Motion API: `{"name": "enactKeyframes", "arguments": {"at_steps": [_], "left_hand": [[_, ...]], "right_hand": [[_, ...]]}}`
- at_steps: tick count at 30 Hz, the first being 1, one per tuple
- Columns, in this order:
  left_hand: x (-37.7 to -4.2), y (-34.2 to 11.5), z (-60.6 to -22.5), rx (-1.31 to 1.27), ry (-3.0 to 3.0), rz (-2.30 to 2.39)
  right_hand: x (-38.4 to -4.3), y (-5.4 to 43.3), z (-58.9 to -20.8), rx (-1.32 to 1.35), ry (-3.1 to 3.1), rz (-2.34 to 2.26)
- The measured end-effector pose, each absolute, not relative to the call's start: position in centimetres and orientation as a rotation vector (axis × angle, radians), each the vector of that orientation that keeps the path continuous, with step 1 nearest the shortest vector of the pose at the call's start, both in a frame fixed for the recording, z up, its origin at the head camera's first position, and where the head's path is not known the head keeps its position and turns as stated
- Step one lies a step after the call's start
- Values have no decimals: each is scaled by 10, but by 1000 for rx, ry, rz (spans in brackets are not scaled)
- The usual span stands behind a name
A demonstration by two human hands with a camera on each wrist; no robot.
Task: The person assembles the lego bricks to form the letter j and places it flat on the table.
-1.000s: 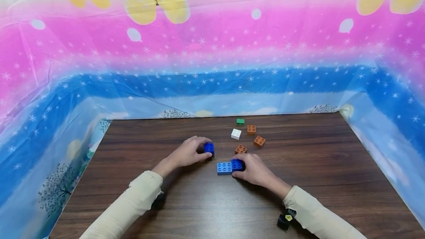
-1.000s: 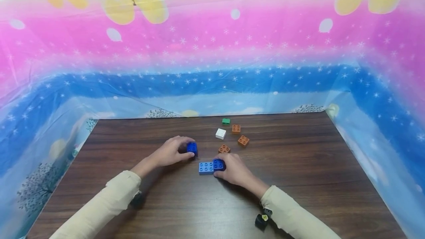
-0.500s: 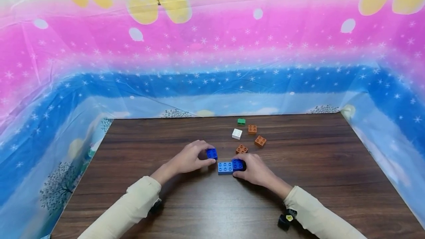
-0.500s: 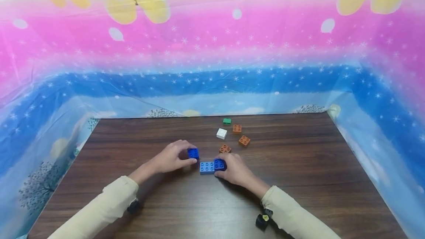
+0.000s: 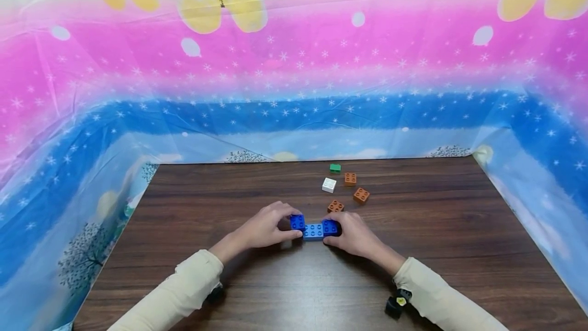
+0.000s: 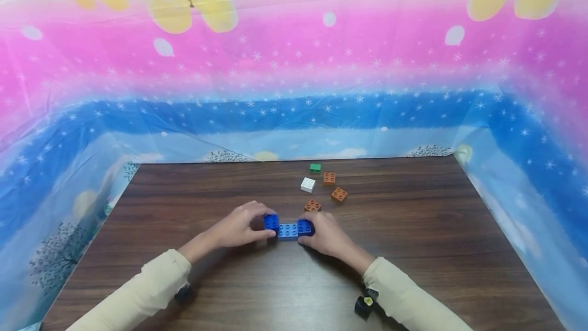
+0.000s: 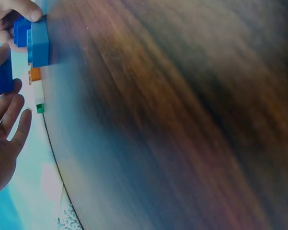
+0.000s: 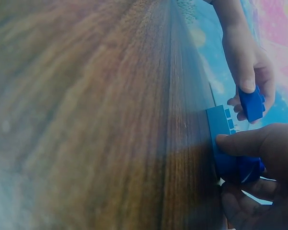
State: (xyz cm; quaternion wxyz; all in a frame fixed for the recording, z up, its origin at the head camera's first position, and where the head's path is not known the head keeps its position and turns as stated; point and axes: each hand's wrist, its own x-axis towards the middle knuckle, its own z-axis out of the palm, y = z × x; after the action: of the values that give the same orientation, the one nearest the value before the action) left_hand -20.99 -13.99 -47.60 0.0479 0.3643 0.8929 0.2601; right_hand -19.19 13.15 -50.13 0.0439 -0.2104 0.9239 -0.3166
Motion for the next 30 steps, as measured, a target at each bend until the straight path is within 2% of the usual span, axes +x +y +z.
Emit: {"name": "enactKeyframes", "arguments": {"at_steps": [30], "left_hand": [[-208,-130,-480,1160,2743,633]], "right_hand": [[-192,132,-501,-646,2811,-973]]}}
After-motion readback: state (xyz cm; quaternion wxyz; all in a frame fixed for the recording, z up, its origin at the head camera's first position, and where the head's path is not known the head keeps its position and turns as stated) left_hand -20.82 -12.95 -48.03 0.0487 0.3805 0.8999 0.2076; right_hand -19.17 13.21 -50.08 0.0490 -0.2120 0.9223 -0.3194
